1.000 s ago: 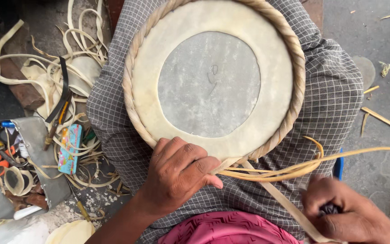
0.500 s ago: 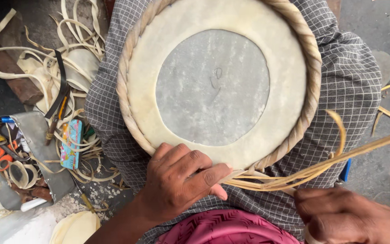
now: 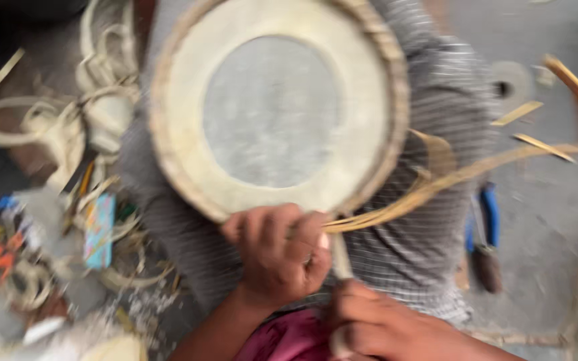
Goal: The person weaves leather strips through the rim of a drum, using a metal tool to thread the material through pre-made holes. They use pliers to pull the strips tight.
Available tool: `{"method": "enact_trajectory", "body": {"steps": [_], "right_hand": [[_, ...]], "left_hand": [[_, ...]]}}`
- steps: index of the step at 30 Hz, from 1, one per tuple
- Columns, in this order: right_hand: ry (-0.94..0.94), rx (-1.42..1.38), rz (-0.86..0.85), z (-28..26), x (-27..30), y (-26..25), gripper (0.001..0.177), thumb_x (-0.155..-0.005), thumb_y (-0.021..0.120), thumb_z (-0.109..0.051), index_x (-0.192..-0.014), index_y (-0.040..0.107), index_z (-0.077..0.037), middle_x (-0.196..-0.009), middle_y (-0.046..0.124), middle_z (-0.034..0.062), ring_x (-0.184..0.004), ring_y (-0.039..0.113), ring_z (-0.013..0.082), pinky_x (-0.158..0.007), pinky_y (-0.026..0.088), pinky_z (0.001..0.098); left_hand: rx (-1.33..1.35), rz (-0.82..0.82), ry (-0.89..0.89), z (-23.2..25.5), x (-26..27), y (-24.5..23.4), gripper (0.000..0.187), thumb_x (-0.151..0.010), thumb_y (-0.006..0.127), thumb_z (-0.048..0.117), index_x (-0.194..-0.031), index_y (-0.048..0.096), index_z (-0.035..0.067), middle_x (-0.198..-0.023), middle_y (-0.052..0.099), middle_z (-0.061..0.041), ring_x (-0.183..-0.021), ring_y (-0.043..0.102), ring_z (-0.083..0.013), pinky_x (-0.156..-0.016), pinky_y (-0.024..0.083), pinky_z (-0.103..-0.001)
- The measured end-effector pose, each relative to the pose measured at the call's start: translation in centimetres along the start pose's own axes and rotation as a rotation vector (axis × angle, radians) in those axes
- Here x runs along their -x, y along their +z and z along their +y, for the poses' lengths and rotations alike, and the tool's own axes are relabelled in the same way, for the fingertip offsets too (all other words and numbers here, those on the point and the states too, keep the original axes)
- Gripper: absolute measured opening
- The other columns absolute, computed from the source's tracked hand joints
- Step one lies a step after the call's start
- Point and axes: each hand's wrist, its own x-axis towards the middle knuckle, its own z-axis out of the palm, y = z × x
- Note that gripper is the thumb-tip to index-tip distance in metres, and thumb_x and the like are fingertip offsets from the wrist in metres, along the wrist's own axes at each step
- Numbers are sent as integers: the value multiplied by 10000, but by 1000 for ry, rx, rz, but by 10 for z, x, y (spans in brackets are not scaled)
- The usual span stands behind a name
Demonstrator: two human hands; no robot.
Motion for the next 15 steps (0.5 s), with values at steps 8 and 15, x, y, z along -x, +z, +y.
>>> {"method": "enact_trajectory", "body": {"steps": [8, 15], "right_hand": [[134, 225, 312, 3, 58, 8, 243, -934, 626, -109, -1130, 638, 34, -1355, 597, 223, -1297, 568, 394, -1107, 460, 478], [777, 248, 1305, 107, 243, -62, 417, -877, 473, 47, -1202, 725, -21, -1105, 734, 233, -975, 716, 342, -871, 599, 464]], "left_hand": [[-69, 75, 167, -19, -3, 12, 280, -792, 891, 220, -1008, 716, 197, -976, 574, 9, -863, 548, -270, -771, 437, -464], [66, 65, 169, -47, -17, -11, 283, -759, 888, 83, -1006, 752, 114, -939, 611, -8, -864, 555, -268, -766, 469, -406]]}}
